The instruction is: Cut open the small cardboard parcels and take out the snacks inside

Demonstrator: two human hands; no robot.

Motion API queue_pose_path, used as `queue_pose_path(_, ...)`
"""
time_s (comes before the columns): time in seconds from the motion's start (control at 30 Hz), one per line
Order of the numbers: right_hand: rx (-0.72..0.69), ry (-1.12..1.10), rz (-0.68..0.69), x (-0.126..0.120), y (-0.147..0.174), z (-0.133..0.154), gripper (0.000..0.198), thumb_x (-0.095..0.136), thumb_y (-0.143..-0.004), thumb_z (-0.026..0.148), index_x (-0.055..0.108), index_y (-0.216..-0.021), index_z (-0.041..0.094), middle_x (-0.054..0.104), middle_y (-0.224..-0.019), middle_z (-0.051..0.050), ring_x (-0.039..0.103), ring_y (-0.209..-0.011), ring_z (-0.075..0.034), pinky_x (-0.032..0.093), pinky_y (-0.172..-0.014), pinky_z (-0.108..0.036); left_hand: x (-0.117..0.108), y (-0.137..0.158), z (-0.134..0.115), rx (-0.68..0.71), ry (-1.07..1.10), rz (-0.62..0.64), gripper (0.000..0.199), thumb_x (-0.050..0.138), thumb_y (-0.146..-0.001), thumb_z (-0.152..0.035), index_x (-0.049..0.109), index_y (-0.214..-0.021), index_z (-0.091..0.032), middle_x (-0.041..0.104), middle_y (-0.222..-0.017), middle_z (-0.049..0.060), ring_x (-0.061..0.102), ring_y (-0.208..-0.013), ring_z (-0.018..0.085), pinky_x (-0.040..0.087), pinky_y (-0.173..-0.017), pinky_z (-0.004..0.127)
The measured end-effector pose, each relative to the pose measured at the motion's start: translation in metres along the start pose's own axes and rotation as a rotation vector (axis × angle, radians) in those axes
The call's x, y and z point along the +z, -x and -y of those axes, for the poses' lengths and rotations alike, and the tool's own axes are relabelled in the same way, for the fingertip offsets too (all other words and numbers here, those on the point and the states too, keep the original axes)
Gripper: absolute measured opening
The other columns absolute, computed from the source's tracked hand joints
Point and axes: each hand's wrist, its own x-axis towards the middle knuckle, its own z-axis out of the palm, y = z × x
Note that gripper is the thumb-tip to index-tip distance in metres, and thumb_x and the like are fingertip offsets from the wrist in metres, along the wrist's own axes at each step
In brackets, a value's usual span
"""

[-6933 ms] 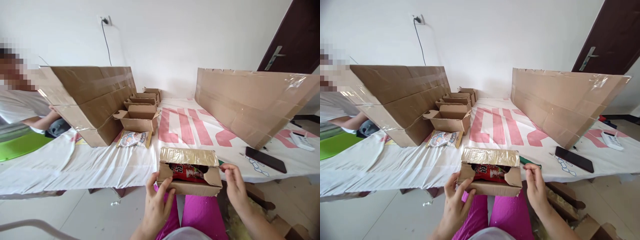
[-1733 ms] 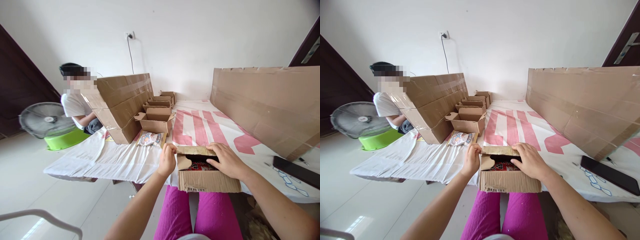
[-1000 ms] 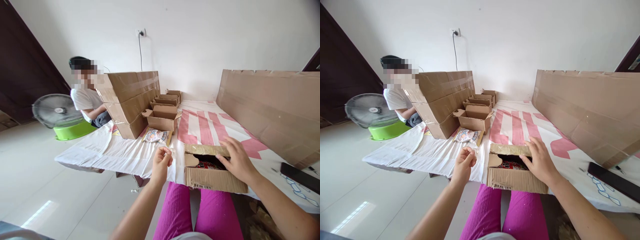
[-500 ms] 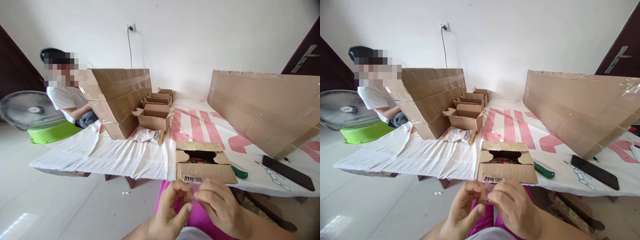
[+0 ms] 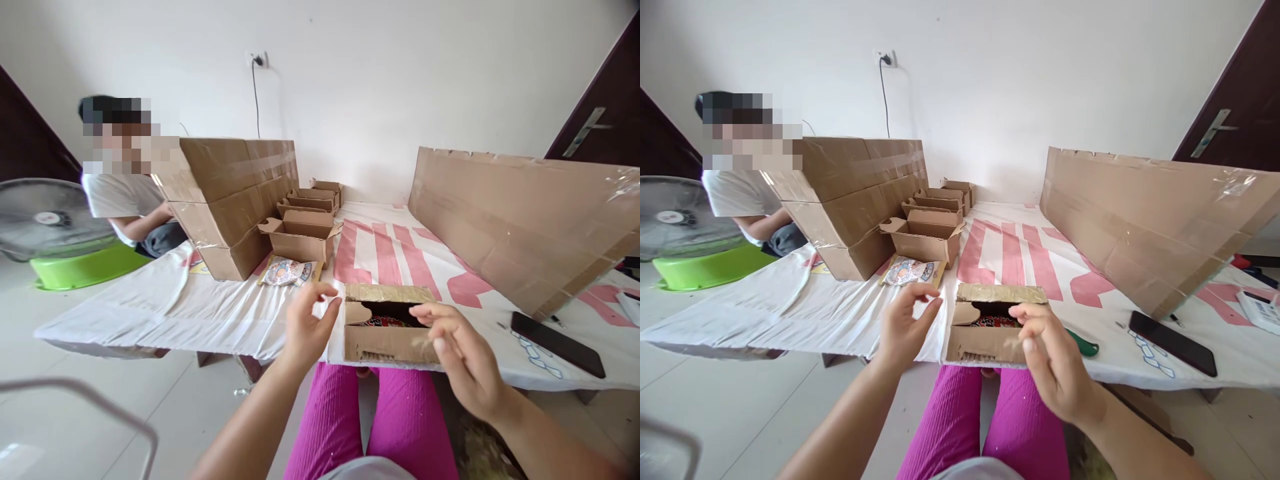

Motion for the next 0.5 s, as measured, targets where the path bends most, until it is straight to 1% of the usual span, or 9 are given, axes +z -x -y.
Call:
queue_pose_path(0.07, 0.12, -0.088, -0.046, -0.001, -0.014, -0.019, 0.014, 0.041, -0.094, 0.017, 0.05, -0.103, 0.023, 0.066, -0.1, -0.006, 0.066, -0.088, -0.018, 0.055, -0.079, -0.036, 0.009, -0.022, 0.004, 0.103, -0.043, 0.186, 0.009, 0.052, -0.09, -0.018, 0.061, -0.088, -0.021, 0.065, -0.084, 0.002, 0.058, -0.081, 0.016, 0.047, -0.077, 0.03)
queue_pose_path(0.1, 0.164, -0.087, -0.059, -0.001, -0.022, -0.03, 0.016, 0.041, -0.094, 0.016, 0.049, -0.105, 0.024, 0.067, -0.091, -0.002, 0.066, -0.078, -0.016, 0.055, -0.073, -0.033, 0.015, -0.032, 0.006, 0.152, -0.053, 0.289, 0.013, 0.05, -0.09, -0.016, 0.062, -0.089, -0.021, 0.066, -0.086, 0.003, 0.058, -0.084, 0.017, 0.048, -0.079, 0.031)
queue_pose_path(0.13, 0.189, -0.047, -0.058, 0.0, -0.03, -0.041, 0.019, 0.041, -0.092, 0.015, 0.05, -0.106, 0.024, 0.066, -0.085, -0.001, 0.065, -0.073, -0.015, 0.054, -0.07, -0.032, 0.022, -0.04, 0.007, 0.197, -0.065, 0.394, 0.017, 0.048, -0.09, -0.013, 0.063, -0.09, -0.02, 0.067, -0.089, 0.003, 0.058, -0.088, 0.018, 0.047, -0.082, 0.032)
queue_pose_path(0.2, 0.182, 0.095, 0.008, 0.0, -0.045, -0.062, 0.026, 0.04, -0.086, 0.009, 0.056, -0.101, 0.023, 0.064, -0.085, -0.001, 0.063, -0.076, -0.016, 0.052, -0.073, -0.033, 0.036, -0.053, 0.01, 0.261, -0.119, 0.605, 0.027, 0.047, -0.085, -0.004, 0.066, -0.096, -0.021, 0.067, -0.096, 0.004, 0.057, -0.096, 0.019, 0.046, -0.088, 0.033)
queue_pose_path(0.3, 0.15, 0.249, 0.185, 0.002, -0.056, -0.084, 0.03, 0.04, -0.079, 0.005, 0.062, -0.093, 0.021, 0.063, -0.092, -0.005, 0.061, -0.087, -0.019, 0.05, -0.08, -0.035, 0.052, -0.063, 0.013, 0.288, -0.245, 0.87, 0.044, 0.046, -0.076, 0.004, 0.069, -0.103, -0.023, 0.062, -0.104, 0.006, 0.054, -0.103, 0.021, 0.045, -0.093, 0.034)
queue_pose_path(0.37, 0.166, 0.285, 0.295, 0.005, -0.056, -0.09, 0.026, 0.044, -0.081, 0.008, 0.062, -0.096, 0.019, 0.061, -0.095, -0.007, 0.06, -0.089, -0.02, 0.05, -0.081, -0.036, 0.058, -0.065, 0.014, 0.292, -0.321, 0.977, 0.044, 0.048, -0.075, 0.002, 0.07, -0.102, -0.024, 0.059, -0.104, 0.006, 0.052, -0.104, 0.023, 0.045, -0.094, 0.035)
queue_pose_path(0.43, 0.188, 0.319, 0.374, 0.009, -0.053, -0.091, 0.018, 0.055, -0.083, 0.016, 0.06, -0.1, 0.019, 0.06, -0.098, -0.007, 0.059, -0.091, -0.021, 0.049, -0.082, -0.037, 0.06, -0.065, 0.015, 0.299, -0.361, 1.022, 0.04, 0.05, -0.075, 0.0, 0.07, -0.1, -0.024, 0.058, -0.103, 0.006, 0.051, -0.105, 0.023, 0.044, -0.095, 0.036)
queue_pose_path(0.5, 0.213, 0.354, 0.422, 0.011, -0.051, -0.088, 0.024, 0.067, -0.078, 0.024, 0.06, -0.101, 0.019, 0.06, -0.099, -0.006, 0.058, -0.091, -0.022, 0.049, -0.082, -0.038, 0.06, -0.065, 0.016, 0.304, -0.379, 1.039, 0.037, 0.05, -0.074, -0.001, 0.07, -0.096, -0.023, 0.057, -0.101, 0.006, 0.051, -0.106, 0.023, 0.044, -0.095, 0.034)
